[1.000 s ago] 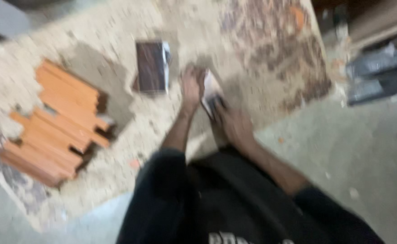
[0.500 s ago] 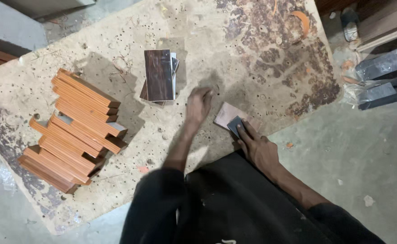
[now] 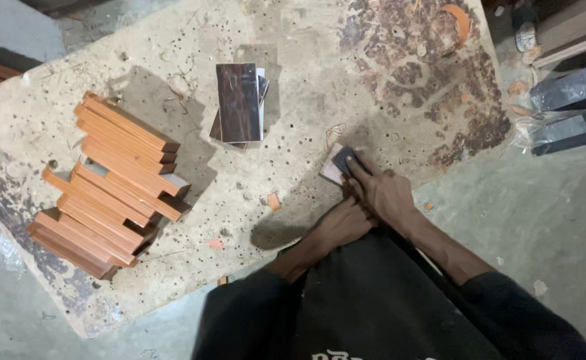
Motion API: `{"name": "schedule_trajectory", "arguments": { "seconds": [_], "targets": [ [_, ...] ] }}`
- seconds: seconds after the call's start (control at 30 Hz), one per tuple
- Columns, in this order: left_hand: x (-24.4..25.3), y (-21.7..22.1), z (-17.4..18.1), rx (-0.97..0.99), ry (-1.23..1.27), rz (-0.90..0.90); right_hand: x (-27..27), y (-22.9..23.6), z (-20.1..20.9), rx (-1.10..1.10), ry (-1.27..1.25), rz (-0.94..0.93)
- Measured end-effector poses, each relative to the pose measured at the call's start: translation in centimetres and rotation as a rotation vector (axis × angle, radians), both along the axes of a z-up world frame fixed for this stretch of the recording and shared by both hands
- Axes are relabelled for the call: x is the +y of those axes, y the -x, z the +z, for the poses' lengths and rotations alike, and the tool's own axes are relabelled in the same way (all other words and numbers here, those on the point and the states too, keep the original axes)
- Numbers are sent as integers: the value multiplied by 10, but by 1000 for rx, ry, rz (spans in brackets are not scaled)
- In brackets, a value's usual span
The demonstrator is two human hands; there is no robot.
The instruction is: The person smooths small rectangular wooden pieces on a workbench using a hand scraper. They repeatedly pick up pieces, scrape their surfaces and edges, flip them over, and place them back on the bench. The person handles the pieces one at a time and occasionally adjusts their position on the bench.
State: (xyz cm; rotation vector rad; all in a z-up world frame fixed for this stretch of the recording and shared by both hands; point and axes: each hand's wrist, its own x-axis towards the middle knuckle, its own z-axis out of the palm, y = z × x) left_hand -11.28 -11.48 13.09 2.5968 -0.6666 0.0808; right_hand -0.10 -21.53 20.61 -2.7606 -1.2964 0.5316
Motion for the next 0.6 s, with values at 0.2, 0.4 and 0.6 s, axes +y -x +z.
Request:
{"name": "schedule_trajectory", "arguments": {
  "seconds": [0.2, 0.4, 0.6],
  "targets": [
    [-26, -31, -19, -162, 10, 487, 15, 2, -15, -273, -59, 178],
    [15, -29, 24, 167, 142, 549, 42, -20, 1, 43, -222, -83],
    [66, -8, 53, 180, 985, 868, -11, -1, 34, -49, -306, -151]
  ]
}}
